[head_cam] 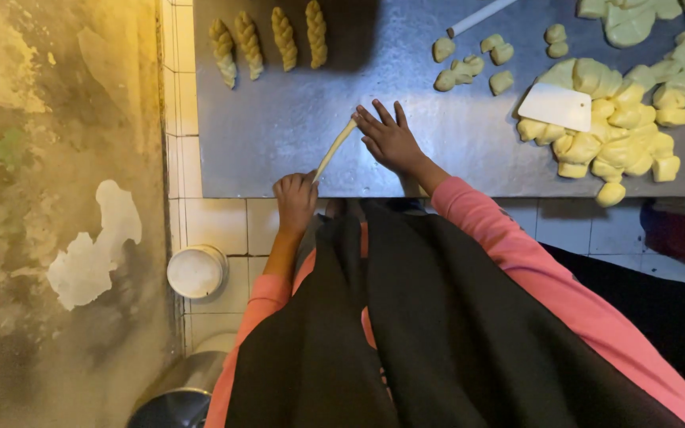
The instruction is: Braiding strips of bread dough into decorative shapes on a stainless steel workbench.
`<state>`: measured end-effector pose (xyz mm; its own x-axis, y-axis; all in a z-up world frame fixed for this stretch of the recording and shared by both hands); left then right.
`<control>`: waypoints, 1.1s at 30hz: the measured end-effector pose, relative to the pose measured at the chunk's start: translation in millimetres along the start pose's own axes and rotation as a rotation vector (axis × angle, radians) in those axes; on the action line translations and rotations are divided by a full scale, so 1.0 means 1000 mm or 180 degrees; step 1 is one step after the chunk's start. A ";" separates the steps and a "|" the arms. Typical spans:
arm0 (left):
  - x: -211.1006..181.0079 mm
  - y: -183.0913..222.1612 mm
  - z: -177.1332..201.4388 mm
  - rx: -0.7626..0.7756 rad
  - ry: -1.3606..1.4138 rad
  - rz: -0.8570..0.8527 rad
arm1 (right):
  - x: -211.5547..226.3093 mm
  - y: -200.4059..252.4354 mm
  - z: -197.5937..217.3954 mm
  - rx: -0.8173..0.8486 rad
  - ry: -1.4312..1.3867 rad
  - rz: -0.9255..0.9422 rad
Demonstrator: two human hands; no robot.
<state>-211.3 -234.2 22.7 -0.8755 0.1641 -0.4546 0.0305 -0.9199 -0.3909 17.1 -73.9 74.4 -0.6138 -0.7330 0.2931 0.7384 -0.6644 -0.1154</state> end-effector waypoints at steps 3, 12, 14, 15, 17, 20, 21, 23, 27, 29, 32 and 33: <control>-0.005 0.005 0.008 -0.0044 0.0140 0.0009 | -0.006 0.003 -0.011 0.0192 0.0009 -0.0161; 0.003 0.008 0.019 0.0157 0.0053 -0.0196 | -0.003 -0.003 -0.003 0.0197 0.0401 -0.0605; 0.005 0.006 0.018 0.0249 0.0046 -0.0243 | -0.013 -0.007 -0.002 0.0167 0.0325 -0.0592; 0.008 0.005 0.018 0.0331 0.0015 -0.0247 | -0.019 -0.010 -0.002 0.0153 0.0234 -0.0535; 0.006 -0.004 0.022 0.0304 0.0085 -0.0344 | -0.047 -0.010 -0.005 -0.0225 0.0266 -0.0733; 0.006 -0.025 0.021 0.0417 0.0210 -0.0465 | -0.083 -0.003 0.003 -0.0854 0.0649 -0.1244; 0.006 -0.033 0.018 0.0545 0.0274 -0.0502 | -0.094 0.002 0.008 -0.1112 0.1021 -0.1560; -0.007 -0.062 0.015 0.0852 0.0093 -0.0832 | -0.116 0.010 -0.008 -0.0871 0.0978 -0.1757; -0.016 -0.115 -0.028 0.1381 -0.0550 -0.1832 | -0.126 0.016 0.016 -0.1095 0.0455 -0.1600; -0.004 -0.120 -0.055 0.1416 -0.0553 -0.1798 | -0.099 0.024 0.040 -0.1592 0.0077 -0.1449; 0.001 -0.126 -0.071 0.1619 -0.0595 -0.1519 | -0.060 0.053 0.052 -0.2225 -0.0564 -0.1361; 0.003 -0.127 -0.073 0.1732 -0.0651 -0.1269 | -0.047 0.063 0.050 -0.2396 -0.0821 -0.1428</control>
<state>-182.4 -90.5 12.2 -0.8445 0.5046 -0.1795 -0.5104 -0.8598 -0.0161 106.8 -73.9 100.4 -0.6511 -0.3878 0.6525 0.0128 -0.8651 -0.5014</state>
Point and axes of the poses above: each hand's wrist, its own y-axis away from the middle knuckle, its own z-axis out of the back of the hand, x = y × z, the point moved 2 cm from there along -y, towards the middle knuckle, and after that the axes turned 2 degrees about y, right-handed, at the moved point
